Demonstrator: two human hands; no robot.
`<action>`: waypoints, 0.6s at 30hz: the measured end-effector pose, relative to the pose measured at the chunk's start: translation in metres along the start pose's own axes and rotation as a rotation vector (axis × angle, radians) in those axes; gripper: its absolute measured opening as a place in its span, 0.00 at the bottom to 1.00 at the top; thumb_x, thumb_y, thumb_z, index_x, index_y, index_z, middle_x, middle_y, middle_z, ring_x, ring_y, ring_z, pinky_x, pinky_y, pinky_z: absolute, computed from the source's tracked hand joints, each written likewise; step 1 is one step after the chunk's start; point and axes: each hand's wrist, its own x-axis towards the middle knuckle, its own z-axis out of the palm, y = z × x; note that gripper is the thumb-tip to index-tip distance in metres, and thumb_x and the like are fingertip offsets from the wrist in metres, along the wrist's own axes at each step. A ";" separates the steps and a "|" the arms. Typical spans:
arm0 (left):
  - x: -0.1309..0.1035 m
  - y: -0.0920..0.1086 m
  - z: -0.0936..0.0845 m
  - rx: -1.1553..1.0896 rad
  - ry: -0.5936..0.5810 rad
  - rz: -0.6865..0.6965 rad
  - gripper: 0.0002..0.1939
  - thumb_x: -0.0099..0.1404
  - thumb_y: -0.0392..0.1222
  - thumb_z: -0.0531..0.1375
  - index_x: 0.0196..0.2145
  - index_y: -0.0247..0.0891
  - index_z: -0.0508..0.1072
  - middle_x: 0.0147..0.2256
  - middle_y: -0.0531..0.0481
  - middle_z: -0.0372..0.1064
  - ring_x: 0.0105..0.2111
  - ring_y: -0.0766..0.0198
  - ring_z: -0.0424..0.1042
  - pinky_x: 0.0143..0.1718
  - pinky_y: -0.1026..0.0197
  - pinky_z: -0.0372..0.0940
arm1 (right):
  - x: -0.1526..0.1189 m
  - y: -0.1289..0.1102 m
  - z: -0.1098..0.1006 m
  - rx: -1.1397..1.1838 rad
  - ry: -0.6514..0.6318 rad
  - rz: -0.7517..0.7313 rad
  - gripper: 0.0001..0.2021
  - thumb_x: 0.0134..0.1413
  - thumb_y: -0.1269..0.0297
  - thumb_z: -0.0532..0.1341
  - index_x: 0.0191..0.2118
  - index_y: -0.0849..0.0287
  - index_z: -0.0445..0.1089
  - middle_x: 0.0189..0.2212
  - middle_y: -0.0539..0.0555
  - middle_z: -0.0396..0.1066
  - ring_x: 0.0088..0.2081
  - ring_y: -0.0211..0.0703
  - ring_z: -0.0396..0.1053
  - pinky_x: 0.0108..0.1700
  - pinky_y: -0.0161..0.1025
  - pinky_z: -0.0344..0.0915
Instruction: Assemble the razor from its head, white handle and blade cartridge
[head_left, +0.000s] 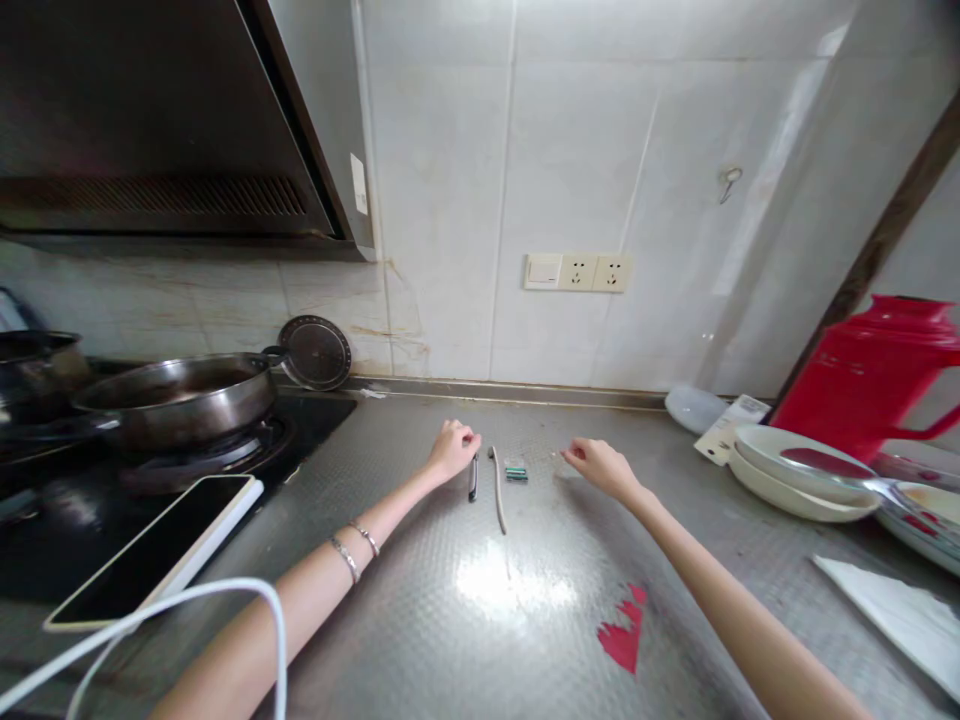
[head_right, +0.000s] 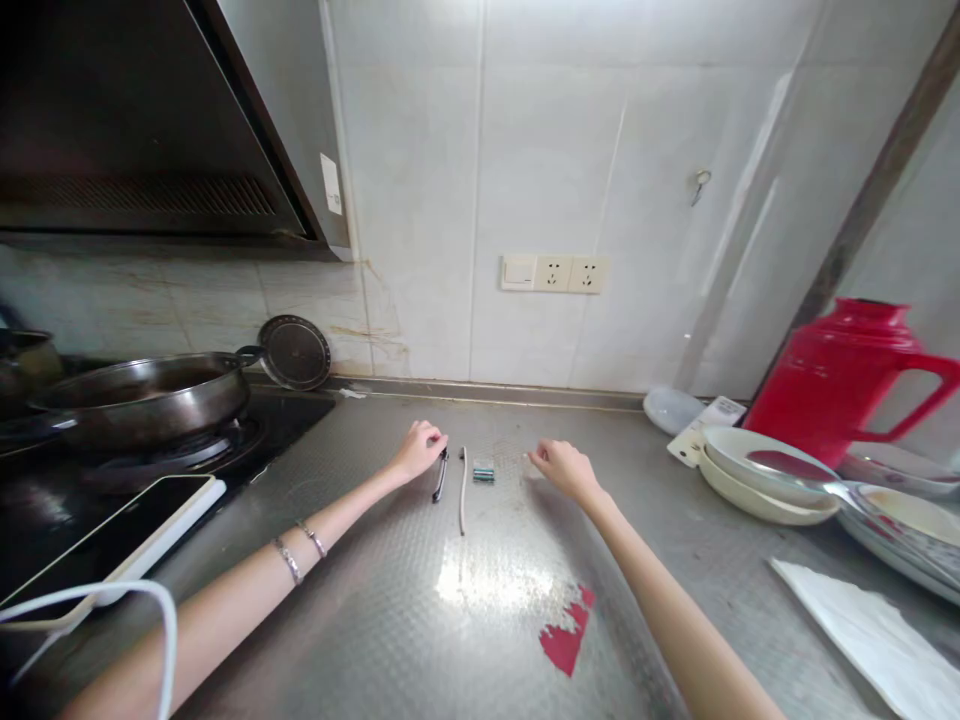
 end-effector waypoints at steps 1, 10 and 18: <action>-0.003 -0.009 -0.002 -0.019 0.023 -0.082 0.15 0.59 0.44 0.51 0.18 0.35 0.64 0.24 0.52 0.59 0.31 0.65 0.59 0.36 0.62 0.54 | 0.000 0.003 0.006 -0.033 -0.013 0.017 0.15 0.56 0.55 0.49 0.29 0.57 0.66 0.28 0.56 0.72 0.31 0.44 0.69 0.25 0.33 0.52; -0.021 -0.043 -0.007 -0.060 -0.036 -0.148 0.17 0.56 0.43 0.48 0.13 0.36 0.51 0.14 0.58 0.44 0.19 0.71 0.49 0.23 0.66 0.43 | -0.005 0.026 0.040 -0.047 0.000 0.039 0.17 0.58 0.55 0.44 0.28 0.56 0.64 0.27 0.55 0.71 0.30 0.44 0.69 0.25 0.34 0.50; -0.022 -0.042 -0.006 -0.005 -0.022 -0.139 0.17 0.56 0.43 0.48 0.13 0.36 0.55 0.14 0.57 0.48 0.19 0.71 0.50 0.23 0.65 0.42 | -0.003 0.027 0.042 -0.022 0.010 0.042 0.16 0.58 0.56 0.45 0.26 0.57 0.64 0.26 0.55 0.71 0.30 0.43 0.69 0.25 0.34 0.48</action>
